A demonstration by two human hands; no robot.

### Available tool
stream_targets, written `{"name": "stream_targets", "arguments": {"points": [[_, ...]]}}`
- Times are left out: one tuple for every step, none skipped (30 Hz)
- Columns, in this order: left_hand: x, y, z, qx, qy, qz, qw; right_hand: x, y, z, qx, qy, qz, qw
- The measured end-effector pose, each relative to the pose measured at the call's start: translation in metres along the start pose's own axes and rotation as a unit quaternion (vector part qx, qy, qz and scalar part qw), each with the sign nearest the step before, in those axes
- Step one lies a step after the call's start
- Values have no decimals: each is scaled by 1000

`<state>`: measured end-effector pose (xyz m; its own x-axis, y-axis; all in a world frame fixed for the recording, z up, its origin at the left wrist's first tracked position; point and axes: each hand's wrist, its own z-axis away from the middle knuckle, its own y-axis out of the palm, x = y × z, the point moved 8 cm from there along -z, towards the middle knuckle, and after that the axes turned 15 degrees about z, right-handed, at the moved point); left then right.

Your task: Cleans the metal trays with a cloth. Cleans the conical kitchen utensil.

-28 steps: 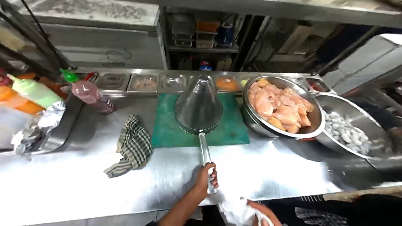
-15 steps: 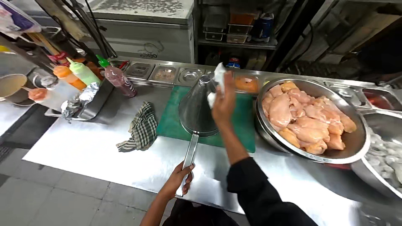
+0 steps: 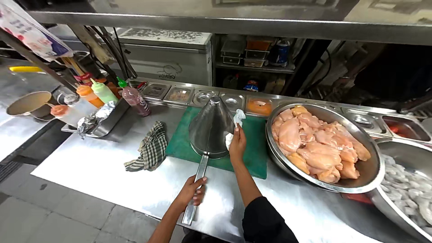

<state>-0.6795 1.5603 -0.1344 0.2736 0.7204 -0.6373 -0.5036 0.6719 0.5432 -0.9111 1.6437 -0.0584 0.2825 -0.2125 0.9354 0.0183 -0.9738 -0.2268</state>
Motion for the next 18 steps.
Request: {"name": "stream_targets", "arguments": {"points": [[-3, -1, 7, -22, 20, -40, 999, 3, -12, -1, 11, 47, -51, 998], [-7, -3, 16, -45, 40, -82, 995, 7, -23, -1, 31, 96, -101, 990], [-10, -7, 26, -69, 65, -129, 987, 12, -35, 3, 62, 147, -158, 975], [-15, -13, 37, -99, 90, -188, 973, 18, -47, 9, 80, 191, -219, 953], [-22, -22, 47, -132, 120, -248, 952, 21, -58, 15, 83, 225, -284, 928], [-30, -30, 58, -161, 160, -299, 927, 20, -68, 20, 72, 254, -355, 897], [-38, -35, 69, -187, 209, -335, 900, 16, -75, 26, 61, 275, -420, 863], [-44, -36, 82, -209, 255, -357, 874, 10, -80, 31, 52, 287, -467, 835], [-50, -35, 94, -225, 293, -372, 851, 6, -83, 35, 51, 287, -490, 821], [-57, -32, 106, -239, 323, -383, 832, 4, -81, 38, 53, 286, -497, 818], [-62, -27, 118, -251, 346, -392, 815, 3, -78, 41, 53, 290, -493, 818], [-67, -22, 131, -263, 366, -403, 796, 6, -72, 44, 57, 297, -487, 820], [-72, -16, 143, -275, 386, -421, 773, 13, -66, 45, 71, 303, -474, 824], [-75, -11, 153, -285, 401, -443, 749, 24, -58, 47, 93, 311, -464, 824], [-78, -6, 164, -293, 411, -468, 726, 36, -51, 50, 118, 320, -453, 824], [-79, -1, 174, -296, 418, -491, 705, 51, -46, 54, 139, 332, -445, 820], [-81, 6, 184, -297, 426, -515, 682, 62, -43, 59, 142, 351, -430, 820], [-82, 12, 193, -296, 435, -538, 659, 63, -40, 65, 95, 383, -395, 829]]}}
